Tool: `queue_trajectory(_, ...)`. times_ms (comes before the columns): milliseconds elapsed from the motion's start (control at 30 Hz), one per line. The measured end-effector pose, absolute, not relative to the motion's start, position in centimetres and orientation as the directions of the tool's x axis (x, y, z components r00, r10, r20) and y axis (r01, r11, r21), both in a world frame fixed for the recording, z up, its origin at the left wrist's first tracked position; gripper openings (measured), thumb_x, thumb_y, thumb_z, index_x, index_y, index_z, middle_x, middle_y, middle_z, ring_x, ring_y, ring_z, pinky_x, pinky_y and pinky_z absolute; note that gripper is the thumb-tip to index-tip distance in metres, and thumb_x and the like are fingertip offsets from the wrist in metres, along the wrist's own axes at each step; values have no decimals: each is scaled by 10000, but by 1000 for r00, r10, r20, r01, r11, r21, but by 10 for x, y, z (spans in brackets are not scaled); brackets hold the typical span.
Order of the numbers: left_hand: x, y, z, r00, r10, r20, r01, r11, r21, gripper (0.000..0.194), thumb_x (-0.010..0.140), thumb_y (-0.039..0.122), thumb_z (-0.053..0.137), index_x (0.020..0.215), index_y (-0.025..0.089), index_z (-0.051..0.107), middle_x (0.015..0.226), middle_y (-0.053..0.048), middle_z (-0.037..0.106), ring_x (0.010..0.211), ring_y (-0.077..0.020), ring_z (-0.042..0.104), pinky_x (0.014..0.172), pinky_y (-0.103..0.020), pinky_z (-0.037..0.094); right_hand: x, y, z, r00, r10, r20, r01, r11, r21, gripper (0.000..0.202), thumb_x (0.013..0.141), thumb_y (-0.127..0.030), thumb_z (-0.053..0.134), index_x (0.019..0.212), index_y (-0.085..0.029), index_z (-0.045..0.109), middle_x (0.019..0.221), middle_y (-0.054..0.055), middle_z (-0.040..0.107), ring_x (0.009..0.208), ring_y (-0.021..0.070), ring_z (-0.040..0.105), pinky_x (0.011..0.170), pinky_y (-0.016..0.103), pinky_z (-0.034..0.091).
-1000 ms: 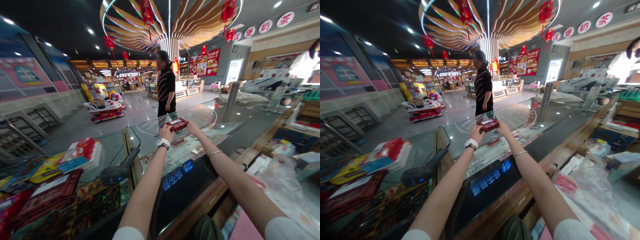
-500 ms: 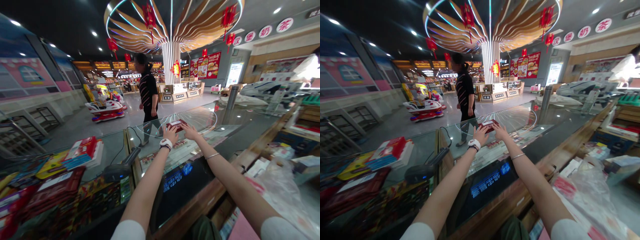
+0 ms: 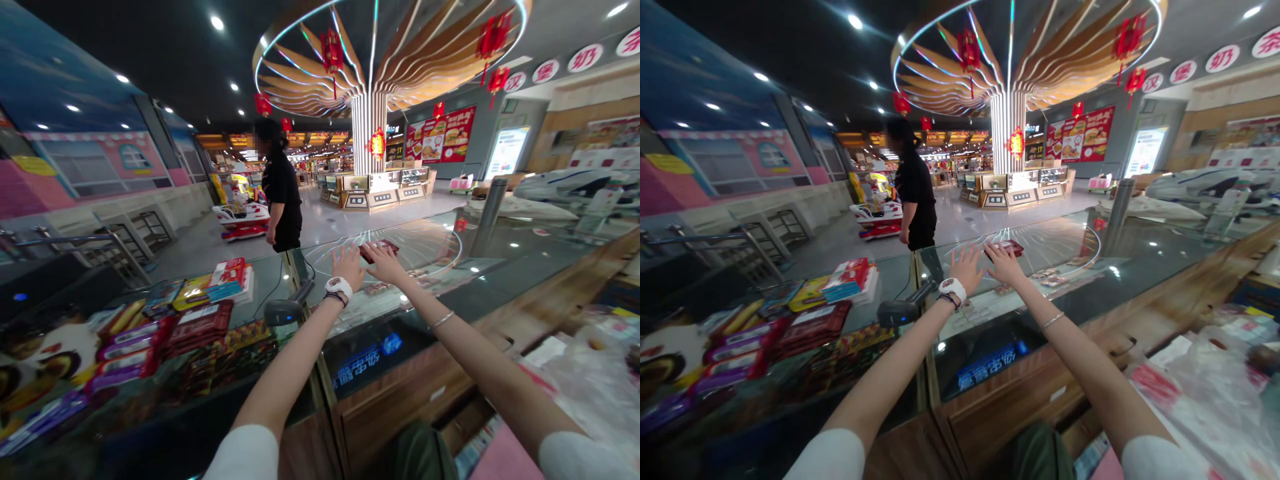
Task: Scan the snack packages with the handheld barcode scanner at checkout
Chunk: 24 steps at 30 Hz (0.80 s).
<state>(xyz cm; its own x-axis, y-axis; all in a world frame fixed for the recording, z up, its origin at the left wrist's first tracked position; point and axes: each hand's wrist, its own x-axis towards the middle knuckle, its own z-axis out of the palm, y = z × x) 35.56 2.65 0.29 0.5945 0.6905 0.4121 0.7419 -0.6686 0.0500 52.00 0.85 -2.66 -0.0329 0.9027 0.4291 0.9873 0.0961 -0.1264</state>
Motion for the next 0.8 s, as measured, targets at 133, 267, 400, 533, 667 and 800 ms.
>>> queue_trajectory(133,313,9,10,577,685,445,756,-654,25,608,929,320,501,1521,264,370,1620,-64,313,1512,-328,224,1237,-604,83,485,-7,-13,-68,875,479,978,154,-142,797,853,-280,559,1578,-218,235,1640,93,245,1515,319,200,1203,579,173)
queue_trajectory(267,261,-10,14,543,697,469,787,-617,7,584,940,339,484,1508,236,395,1612,-67,331,1509,-314,241,1244,-578,97,446,-23,-5,-108,845,524,955,235,-182,754,869,-283,539,1568,-211,265,1631,75,279,1508,297,235,1218,552,157)
queue_trajectory(400,205,-23,15,479,731,487,833,-553,11,566,948,349,455,1498,223,410,1604,-60,348,1502,-303,261,1246,-580,91,405,-37,2,-187,817,546,917,345,-202,737,879,-297,530,1566,-232,270,1625,60,298,1514,279,220,1218,553,155)
queue_trajectory(533,151,-32,12,415,749,517,871,-491,13,555,944,373,456,1488,268,420,1597,-39,362,1501,-280,273,1255,-545,92,360,-45,9,-270,787,555,875,441,-199,742,882,-319,535,1569,-258,260,1625,50,297,1516,267,216,1221,549,157)
queue_trajectory(667,103,-39,11,346,761,549,902,-431,29,557,934,375,465,1482,279,430,1580,-48,395,1490,-292,296,1250,-566,83,315,-47,13,-348,758,552,829,523,-196,746,880,-320,545,1568,-255,263,1623,48,301,1514,263,225,1224,547,155)
queue_trajectory(800,64,-44,11,290,786,546,930,-366,33,562,930,359,463,1486,294,419,1574,-44,405,1487,-285,304,1245,-575,95,273,-46,14,-406,730,549,788,584,-194,734,876,-311,553,1558,-250,291,1620,45,308,1509,263,242,1230,537,144)
